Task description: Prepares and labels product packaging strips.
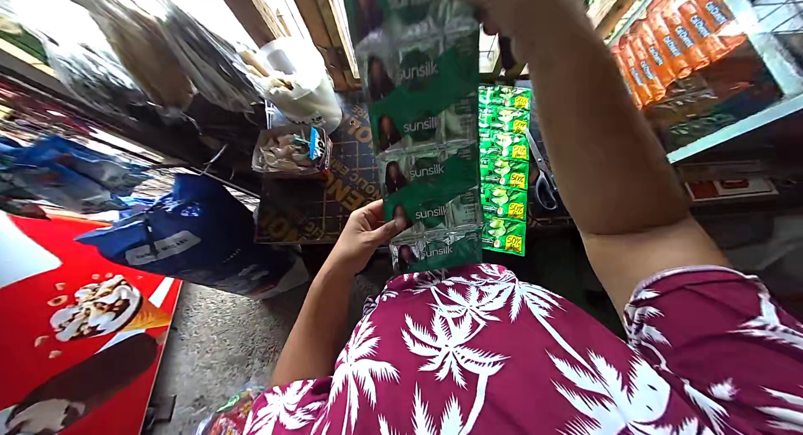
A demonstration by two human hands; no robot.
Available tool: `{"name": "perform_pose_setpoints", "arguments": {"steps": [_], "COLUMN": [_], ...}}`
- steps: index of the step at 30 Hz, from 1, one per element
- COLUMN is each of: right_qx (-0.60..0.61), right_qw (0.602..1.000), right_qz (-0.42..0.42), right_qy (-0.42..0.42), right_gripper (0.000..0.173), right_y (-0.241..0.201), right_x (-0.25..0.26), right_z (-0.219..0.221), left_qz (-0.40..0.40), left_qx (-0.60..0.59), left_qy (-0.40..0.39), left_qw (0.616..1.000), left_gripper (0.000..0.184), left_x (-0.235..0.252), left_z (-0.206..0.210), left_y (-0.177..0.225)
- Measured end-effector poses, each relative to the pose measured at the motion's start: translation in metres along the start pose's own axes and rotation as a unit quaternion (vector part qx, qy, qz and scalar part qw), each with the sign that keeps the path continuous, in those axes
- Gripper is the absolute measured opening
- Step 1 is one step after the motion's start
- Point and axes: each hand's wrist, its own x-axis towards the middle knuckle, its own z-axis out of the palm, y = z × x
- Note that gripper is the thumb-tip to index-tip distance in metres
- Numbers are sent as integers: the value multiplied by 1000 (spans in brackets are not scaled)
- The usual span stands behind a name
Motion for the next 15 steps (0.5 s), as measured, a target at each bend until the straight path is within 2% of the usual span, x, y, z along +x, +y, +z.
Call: {"name": "perform_pose_setpoints", "arguments": {"steps": [5,7,10,13,15], "right_qx": [-2,-31,-24,124,203], "right_qw": [992,988,990,987,975], "right_qz": [71,100,114,93,57], "right_qy": [-106,-112,-81,-42,-71], "right_gripper": [45,45,34,26,34], "right_y": [58,80,91,82,73], "right_x": [30,36,32,10,-16], "right_z": [57,77,93,93,89], "left_qz": [-82,-74,-38,14,70], "left_qx": [-18,15,142,353,440], "left_qy": [91,115,150,219,245], "left_qw": [992,991,978,910,861], "left_gripper": [22,26,44,46,39], "left_x": [-14,-17,-24,-30,-33], "left_z": [-1,2,6,5,2], "left_y": [-23,-29,-31,-31,-30]}}
